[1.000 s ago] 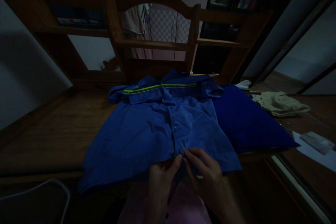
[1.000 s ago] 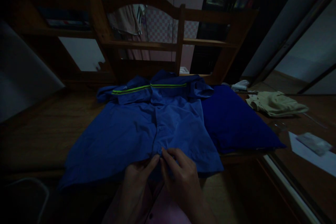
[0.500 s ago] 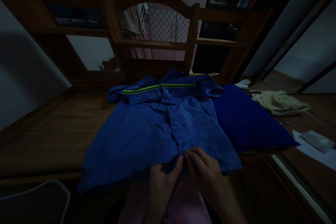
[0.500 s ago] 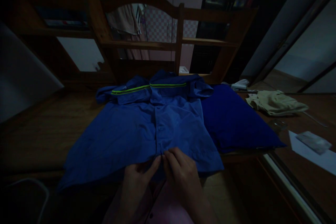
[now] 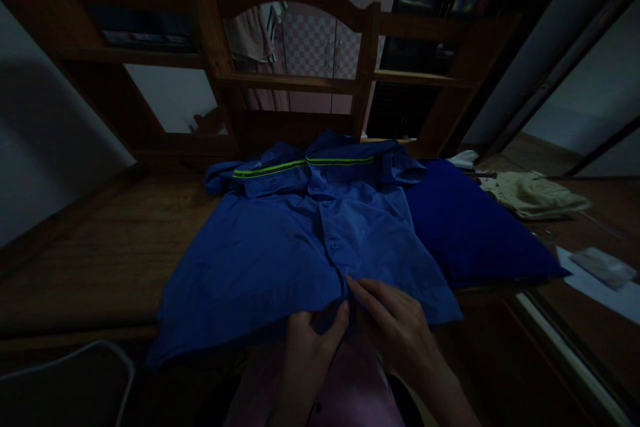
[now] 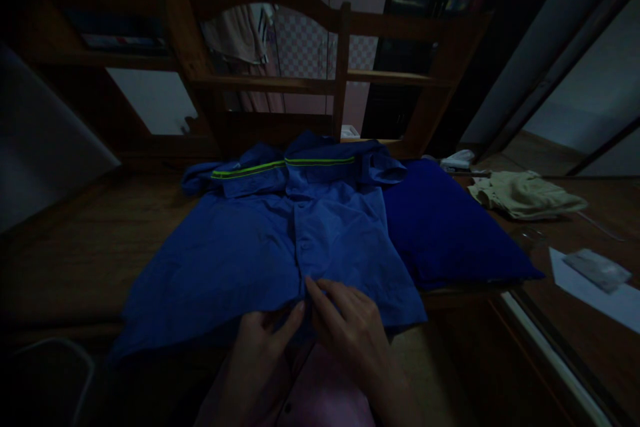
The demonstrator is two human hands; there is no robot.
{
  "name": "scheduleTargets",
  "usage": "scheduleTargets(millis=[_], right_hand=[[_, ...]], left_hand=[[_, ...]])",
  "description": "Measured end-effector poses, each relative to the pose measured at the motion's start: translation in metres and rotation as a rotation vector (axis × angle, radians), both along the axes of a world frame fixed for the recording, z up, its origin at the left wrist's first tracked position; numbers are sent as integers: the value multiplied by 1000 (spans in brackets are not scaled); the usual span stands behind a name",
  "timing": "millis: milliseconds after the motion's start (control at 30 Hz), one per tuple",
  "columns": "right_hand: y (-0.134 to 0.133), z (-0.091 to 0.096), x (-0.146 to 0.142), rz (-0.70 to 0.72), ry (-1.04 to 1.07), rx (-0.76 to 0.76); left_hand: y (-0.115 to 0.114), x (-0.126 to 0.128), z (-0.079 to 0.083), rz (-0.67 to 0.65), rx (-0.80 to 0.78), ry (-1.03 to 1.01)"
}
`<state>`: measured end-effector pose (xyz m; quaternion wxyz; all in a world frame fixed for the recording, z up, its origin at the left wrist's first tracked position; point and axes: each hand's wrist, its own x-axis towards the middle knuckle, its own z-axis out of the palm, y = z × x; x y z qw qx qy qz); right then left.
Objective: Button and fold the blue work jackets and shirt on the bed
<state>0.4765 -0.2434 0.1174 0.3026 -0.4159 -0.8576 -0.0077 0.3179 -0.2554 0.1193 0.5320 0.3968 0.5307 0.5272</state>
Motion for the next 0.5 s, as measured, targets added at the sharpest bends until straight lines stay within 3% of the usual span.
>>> scheduleTargets(millis=[300, 400, 500], right_hand=[[1, 3, -2, 42, 4, 59], [-4, 2, -1, 47, -5, 27], [-9, 7, 9, 5, -40, -19]], left_hand=[[-7, 3, 12, 50, -4, 58], [-19, -8, -1, 117, -41, -16], [-27, -34, -30, 149, -82, -102]])
